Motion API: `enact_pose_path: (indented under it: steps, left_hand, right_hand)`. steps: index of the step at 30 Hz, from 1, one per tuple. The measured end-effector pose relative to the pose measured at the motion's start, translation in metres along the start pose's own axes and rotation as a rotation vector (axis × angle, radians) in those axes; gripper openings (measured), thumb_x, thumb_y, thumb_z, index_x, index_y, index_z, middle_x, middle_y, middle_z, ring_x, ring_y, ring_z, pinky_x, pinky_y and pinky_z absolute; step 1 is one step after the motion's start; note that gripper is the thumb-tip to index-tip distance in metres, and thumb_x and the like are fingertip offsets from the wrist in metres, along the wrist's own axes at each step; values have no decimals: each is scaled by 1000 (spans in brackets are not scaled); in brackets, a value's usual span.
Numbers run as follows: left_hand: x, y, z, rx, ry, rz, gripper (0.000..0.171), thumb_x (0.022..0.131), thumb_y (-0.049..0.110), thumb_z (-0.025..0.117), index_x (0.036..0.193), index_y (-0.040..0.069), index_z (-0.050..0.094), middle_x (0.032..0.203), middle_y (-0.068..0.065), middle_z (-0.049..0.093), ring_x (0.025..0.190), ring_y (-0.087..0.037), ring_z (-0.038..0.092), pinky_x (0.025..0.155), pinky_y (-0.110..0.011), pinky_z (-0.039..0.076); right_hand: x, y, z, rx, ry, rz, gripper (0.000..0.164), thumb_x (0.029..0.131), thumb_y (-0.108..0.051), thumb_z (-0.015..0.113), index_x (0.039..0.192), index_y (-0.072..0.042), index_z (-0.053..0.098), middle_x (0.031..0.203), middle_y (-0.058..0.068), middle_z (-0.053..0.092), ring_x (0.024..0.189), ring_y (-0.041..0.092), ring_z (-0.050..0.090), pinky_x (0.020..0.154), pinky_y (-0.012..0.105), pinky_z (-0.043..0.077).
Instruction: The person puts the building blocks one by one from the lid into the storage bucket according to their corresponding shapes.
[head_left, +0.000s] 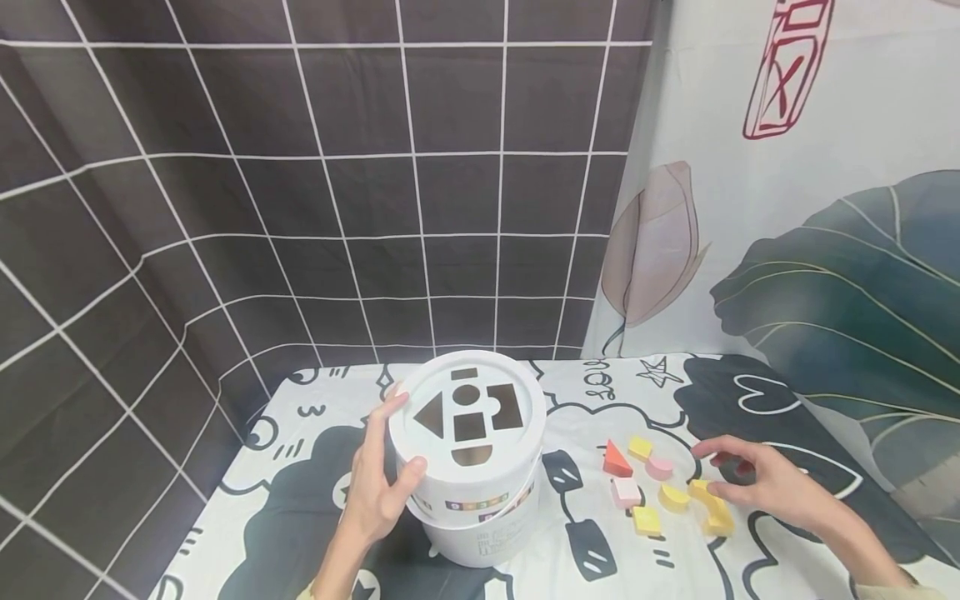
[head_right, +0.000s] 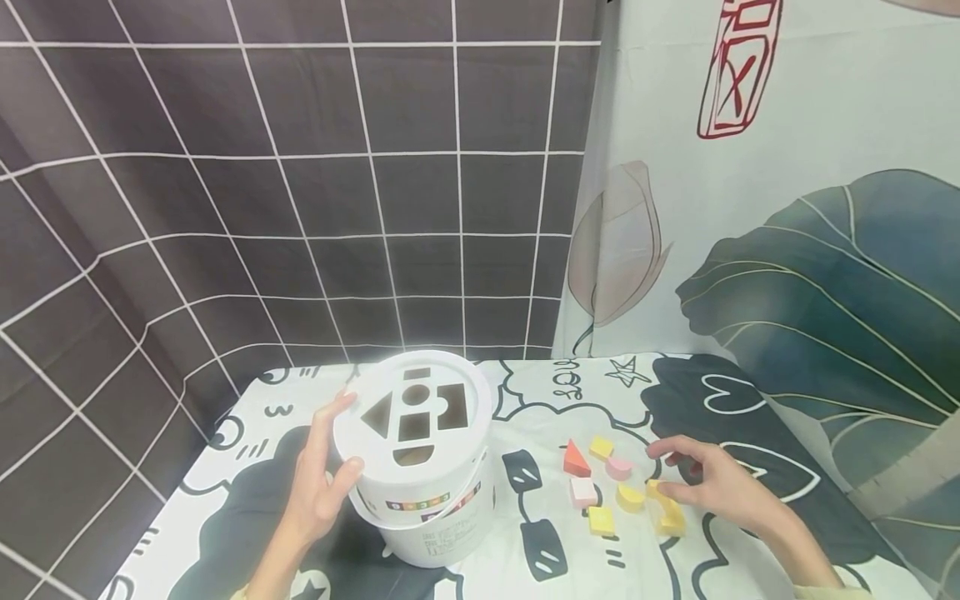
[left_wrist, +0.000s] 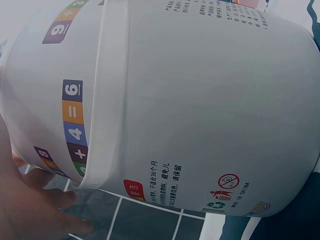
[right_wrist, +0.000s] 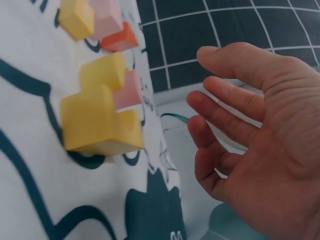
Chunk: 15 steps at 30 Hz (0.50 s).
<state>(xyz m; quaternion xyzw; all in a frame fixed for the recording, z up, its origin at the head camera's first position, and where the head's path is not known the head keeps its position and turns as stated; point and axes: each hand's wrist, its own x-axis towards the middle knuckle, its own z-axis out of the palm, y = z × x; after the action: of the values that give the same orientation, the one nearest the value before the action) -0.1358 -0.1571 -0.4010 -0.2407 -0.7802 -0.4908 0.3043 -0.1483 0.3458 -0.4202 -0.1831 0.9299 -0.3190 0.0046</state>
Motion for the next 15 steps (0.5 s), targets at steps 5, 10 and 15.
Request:
enact_pose_path:
  steps: [5,10,15]
  left_hand:
    - [0,0,0,2,2,3,72,77,22,60,147,12,44,156,-14,39,141,-35,37,113,-24,22]
    - [0,0,0,8,10,16,72,77,22,60,147,11,45,155,-14,40,141,-35,38,113,-24,23]
    - [-1,0,0,16,3,-10,73,77,23,60,148,12,44,156,-14,39,142,-35,37,114,-31,22]
  right_hand:
    - [-6,7,4,17,-35,35,46,79,-16,83,120,-4,64,113,9,66,93,17,60,73,28,49]
    - [-11,13,6,3,-22,59,50,78,-15,84,121,-3,64,118,14,65,101,32,62,78,44,51]
    - [-15,20,6,38,-34,125,58,76,-15,85,125,1,61,125,24,60,108,47,58,80,61,48]
